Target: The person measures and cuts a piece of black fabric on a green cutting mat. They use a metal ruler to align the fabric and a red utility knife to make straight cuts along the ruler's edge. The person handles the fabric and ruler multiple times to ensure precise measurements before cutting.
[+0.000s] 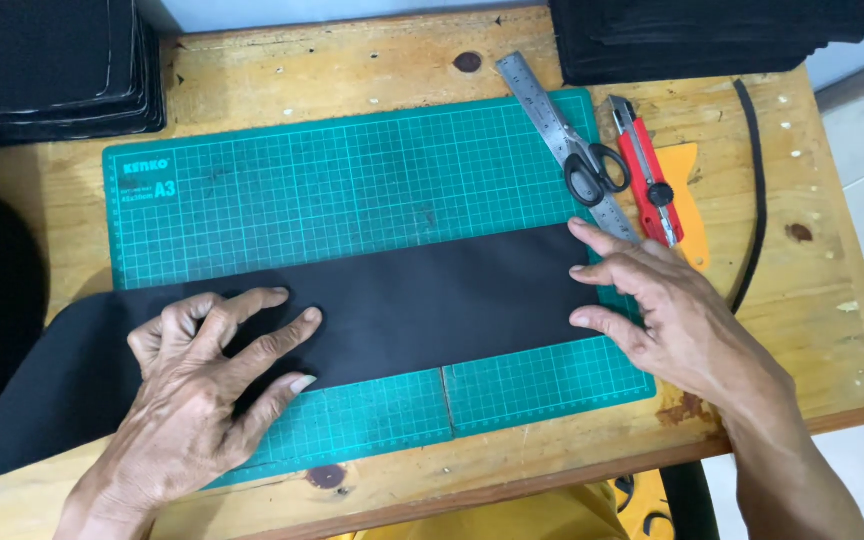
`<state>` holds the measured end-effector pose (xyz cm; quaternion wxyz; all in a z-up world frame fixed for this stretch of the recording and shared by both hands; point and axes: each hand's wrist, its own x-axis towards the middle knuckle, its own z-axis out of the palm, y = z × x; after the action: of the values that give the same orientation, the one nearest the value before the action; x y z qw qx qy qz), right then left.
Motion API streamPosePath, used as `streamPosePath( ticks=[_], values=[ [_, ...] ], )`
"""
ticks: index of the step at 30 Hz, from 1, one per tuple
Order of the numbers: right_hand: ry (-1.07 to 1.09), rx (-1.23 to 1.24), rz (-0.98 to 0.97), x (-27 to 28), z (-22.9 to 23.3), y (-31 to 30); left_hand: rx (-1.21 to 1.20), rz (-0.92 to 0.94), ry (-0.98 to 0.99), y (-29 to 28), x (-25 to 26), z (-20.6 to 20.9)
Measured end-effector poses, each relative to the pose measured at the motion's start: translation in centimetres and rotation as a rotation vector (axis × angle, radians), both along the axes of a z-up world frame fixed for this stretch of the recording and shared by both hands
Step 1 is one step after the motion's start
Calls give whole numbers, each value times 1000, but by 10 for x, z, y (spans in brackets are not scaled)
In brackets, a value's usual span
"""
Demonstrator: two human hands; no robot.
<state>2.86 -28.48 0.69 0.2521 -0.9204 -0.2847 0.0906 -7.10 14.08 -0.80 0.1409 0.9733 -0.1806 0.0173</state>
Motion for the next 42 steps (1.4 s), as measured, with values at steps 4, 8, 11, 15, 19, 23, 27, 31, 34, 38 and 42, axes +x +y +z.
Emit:
streamPosePath(
  ticks=[4, 8, 11, 15, 19, 23, 27, 31, 34, 38, 42],
  values=[
    [51, -29, -12, 1, 2, -1, 5, -2, -2, 0, 0, 1],
    [113, -99, 0, 4, 6, -7, 5, 4, 10, -1, 0, 1],
    [179, -88, 31, 7, 9, -9, 11, 12, 14, -1, -1, 1],
    [257, -31, 35, 7, 16, -10, 6, 16, -9, -1, 0, 0],
    [195, 19, 79, 7, 10, -14, 45, 16, -27, 0, -2, -3],
    [178, 35, 97, 8, 4, -17, 38, 67, 93, 1, -3, -2],
    [127, 76, 118, 8, -1, -19, 68, 108, 170, 1, 0, -1],
    [-17, 100, 146, 1, -2, -18, 54, 150, 138, 0, 0, -4],
    [-99, 48, 154, -4, -4, -17, 54, 116, -37, -2, 0, -7],
    [-181, 27, 125, -9, -7, -15, 57, 163, 105, -3, 2, -4],
    [-218, 7, 144, -11, -7, -16, 79, 224, 250, -2, 3, -5]
  ],
)
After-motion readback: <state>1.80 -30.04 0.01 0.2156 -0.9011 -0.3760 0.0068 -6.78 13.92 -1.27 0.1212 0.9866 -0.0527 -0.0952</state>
